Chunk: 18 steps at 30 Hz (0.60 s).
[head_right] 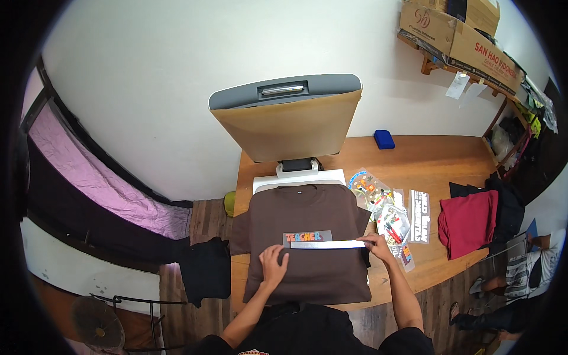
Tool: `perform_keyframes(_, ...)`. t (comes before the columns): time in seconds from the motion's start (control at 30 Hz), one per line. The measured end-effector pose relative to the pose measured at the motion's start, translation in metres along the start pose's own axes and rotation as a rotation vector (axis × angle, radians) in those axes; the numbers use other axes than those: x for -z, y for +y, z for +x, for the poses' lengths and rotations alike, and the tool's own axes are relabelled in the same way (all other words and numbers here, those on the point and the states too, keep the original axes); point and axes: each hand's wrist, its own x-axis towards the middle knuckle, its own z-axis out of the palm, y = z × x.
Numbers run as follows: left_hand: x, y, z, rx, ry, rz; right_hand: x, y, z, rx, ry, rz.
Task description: Aligning a transfer design on a t-shirt using a ruler at a heat press station.
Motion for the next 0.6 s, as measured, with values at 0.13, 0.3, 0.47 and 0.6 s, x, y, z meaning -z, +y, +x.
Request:
perform_keyframes(0.13, -0.016, 0.024, -0.001, -0.070, -0.069, 0.022, -0.007, 0.000, 0.013, 0.171, -0.001, 0.089)
perform_keyframes(0.3, -0.027, 0.035, -0.004, -0.010, -0.069, 0.104, -0.017, 0.003, 0.021, 0.129, -0.019, 0.014)
perform_keyframes(0.47, -0.038, 0.038, -0.004, -0.045, -0.141, 0.148, -0.019, 0.006, 0.023, 0.231, -0.014, 0.008)
perform_keyframes(0.6, -0.047, 0.043, -0.005, -0.022, -0.198, 0.205, -0.017, 0.008, 0.025, 0.097, -0.031, -0.015)
